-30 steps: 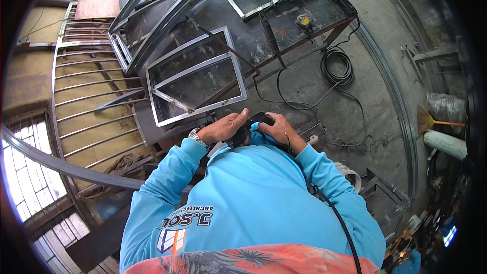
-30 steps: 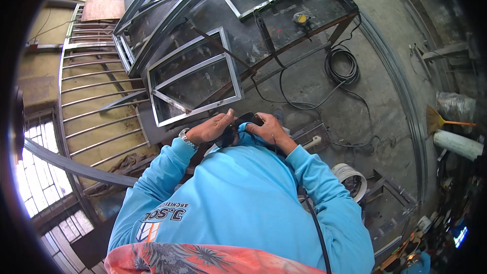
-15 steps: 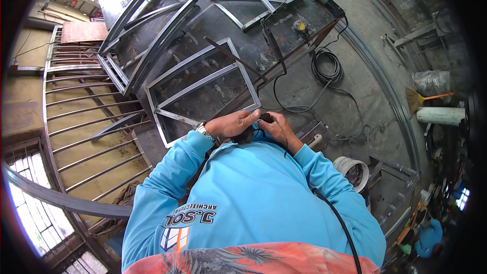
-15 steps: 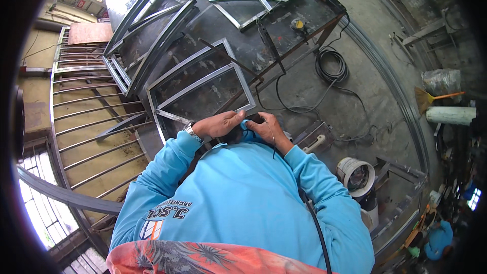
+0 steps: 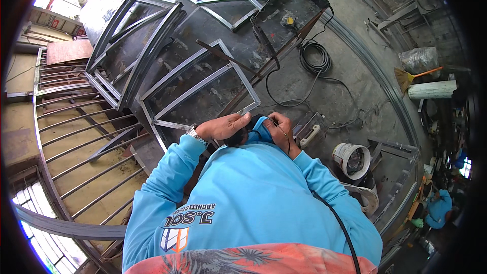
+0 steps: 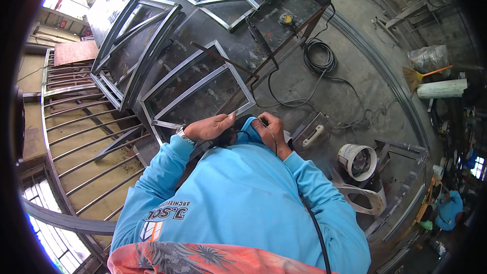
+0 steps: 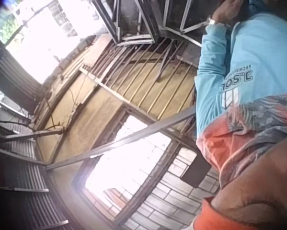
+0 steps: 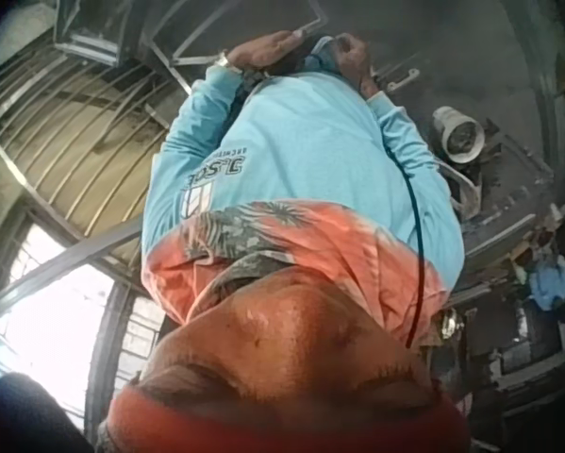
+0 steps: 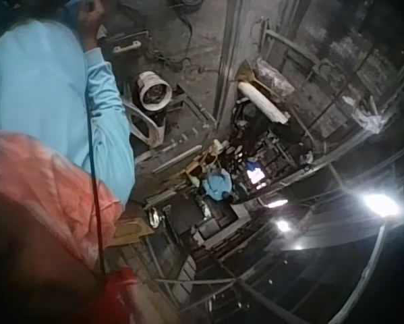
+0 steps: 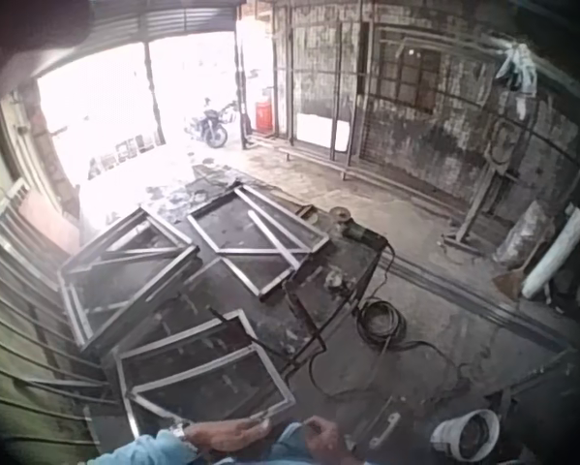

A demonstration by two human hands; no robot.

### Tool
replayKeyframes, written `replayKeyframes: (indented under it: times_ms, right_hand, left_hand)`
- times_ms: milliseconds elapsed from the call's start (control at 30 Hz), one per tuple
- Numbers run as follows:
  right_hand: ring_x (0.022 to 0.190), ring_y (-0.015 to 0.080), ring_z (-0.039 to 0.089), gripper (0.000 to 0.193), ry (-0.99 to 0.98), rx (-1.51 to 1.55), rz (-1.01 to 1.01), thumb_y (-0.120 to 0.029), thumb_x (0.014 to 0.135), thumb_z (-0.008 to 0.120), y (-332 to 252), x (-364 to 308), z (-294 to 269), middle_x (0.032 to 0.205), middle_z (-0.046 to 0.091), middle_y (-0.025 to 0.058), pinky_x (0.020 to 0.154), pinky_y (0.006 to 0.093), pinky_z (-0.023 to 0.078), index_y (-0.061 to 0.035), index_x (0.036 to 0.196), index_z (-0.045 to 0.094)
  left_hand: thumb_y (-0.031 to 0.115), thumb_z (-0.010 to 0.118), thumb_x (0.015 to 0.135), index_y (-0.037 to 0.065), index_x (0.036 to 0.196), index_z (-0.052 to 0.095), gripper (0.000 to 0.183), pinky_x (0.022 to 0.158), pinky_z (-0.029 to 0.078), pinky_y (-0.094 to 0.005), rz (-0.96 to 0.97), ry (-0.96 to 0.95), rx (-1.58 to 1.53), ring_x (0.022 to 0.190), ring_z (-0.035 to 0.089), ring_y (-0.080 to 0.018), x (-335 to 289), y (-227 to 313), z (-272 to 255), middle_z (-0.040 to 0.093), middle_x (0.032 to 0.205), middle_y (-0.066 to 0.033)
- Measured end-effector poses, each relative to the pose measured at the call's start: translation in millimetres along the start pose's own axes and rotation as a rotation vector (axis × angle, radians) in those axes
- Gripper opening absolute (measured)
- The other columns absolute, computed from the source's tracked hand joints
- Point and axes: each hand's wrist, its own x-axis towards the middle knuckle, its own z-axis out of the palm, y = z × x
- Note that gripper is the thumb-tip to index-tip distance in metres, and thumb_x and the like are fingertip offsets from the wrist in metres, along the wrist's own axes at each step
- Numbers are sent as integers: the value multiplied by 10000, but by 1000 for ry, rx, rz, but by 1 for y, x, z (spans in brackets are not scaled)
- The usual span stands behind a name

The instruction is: The person puts on protective glasses, then uses an electrode holder and welding rod to weld joints on metal frames.

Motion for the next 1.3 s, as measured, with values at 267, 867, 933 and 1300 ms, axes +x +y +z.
replayKeyframes:
  times_ms: [267,867,933,1300]
  right_hand:
    - [769,103,591,264,-254,72,213,-227,864,761,-23,6,-8,827,695,40,716,295,502,-10,1002,699]
    - [708,98,568,380,-462,-52,203,-327,784,858,-22,16,-39,742,660,23,638,287,459,16,858,710]
    - [728,98,577,386,-468,-116,188,-324,790,854,-23,17,-41,769,671,33,652,291,466,22,874,706]
    - [826,235,646,179,-228,-130,-242,-16,779,667,-32,18,-57,879,658,109,774,314,497,-5,956,690]
  left_hand:
    - [691,266,1010,0,1076,627,782,772,523,-315,29,-92,-31,802,620,-140,17,20,1,684,849,-60]
    - [246,401,955,-29,1274,559,450,732,553,-315,415,179,-725,777,664,-186,35,-2,6,680,916,-121]
    - [136,422,869,-28,1323,516,492,750,565,-330,462,262,-666,814,673,-189,41,1,12,666,998,-125]
    - [97,706,812,56,1502,380,764,892,538,-342,435,276,-783,988,661,-188,35,10,28,605,1085,-50]
